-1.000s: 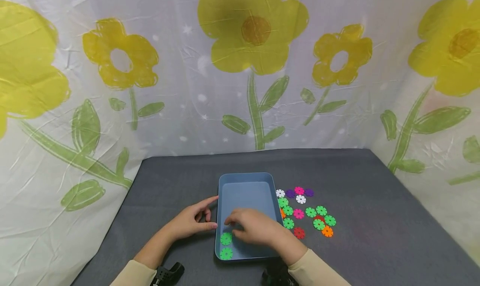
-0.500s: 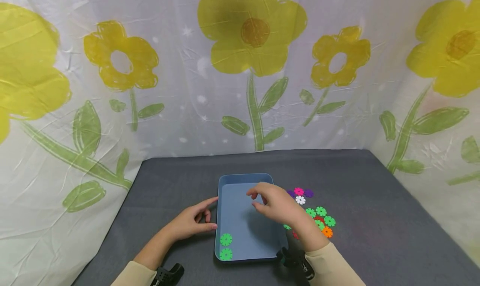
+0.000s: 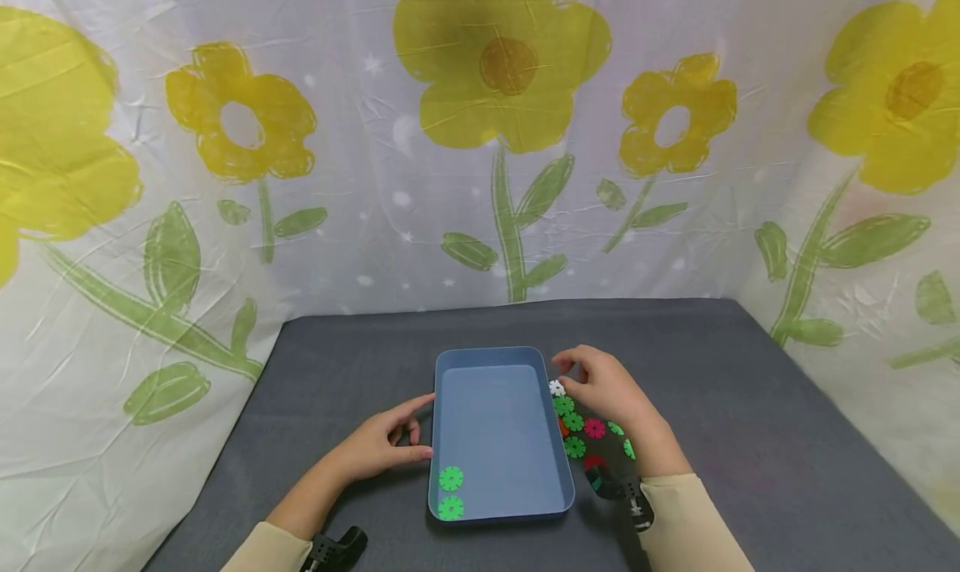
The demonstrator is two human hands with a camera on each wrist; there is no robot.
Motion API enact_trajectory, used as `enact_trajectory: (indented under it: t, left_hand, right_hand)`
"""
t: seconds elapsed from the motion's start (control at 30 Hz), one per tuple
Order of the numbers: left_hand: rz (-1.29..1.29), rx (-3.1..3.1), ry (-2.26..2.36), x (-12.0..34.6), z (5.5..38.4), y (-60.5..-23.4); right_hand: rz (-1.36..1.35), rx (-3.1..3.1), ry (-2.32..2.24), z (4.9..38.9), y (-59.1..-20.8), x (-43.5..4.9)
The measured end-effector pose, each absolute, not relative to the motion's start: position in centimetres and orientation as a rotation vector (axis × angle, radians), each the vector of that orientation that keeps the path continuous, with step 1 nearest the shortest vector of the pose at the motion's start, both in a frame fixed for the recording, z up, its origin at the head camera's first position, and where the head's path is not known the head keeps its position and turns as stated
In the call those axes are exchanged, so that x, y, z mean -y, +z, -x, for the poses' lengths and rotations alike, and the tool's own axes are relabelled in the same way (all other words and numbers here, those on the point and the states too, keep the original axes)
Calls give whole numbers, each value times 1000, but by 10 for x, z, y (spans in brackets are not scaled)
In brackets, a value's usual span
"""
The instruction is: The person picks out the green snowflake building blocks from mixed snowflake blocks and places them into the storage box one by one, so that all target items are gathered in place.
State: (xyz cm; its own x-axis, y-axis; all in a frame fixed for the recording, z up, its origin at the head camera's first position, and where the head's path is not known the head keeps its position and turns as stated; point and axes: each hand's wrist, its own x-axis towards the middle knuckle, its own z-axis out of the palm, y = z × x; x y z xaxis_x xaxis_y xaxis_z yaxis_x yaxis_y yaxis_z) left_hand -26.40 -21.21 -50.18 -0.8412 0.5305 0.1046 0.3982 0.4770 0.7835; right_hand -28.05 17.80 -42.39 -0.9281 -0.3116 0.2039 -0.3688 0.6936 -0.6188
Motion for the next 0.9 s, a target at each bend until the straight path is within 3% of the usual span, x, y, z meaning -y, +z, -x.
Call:
enact_trajectory:
  t: [0.53, 0.9]
  left_hand:
    - [-836, -2553, 1307, 213, 265, -502]
    - [-829, -2551, 1311, 213, 265, -502]
  right_hand:
    - [-399, 3035, 955, 300, -466, -196]
    - [-355, 3091, 755, 297, -466, -186]
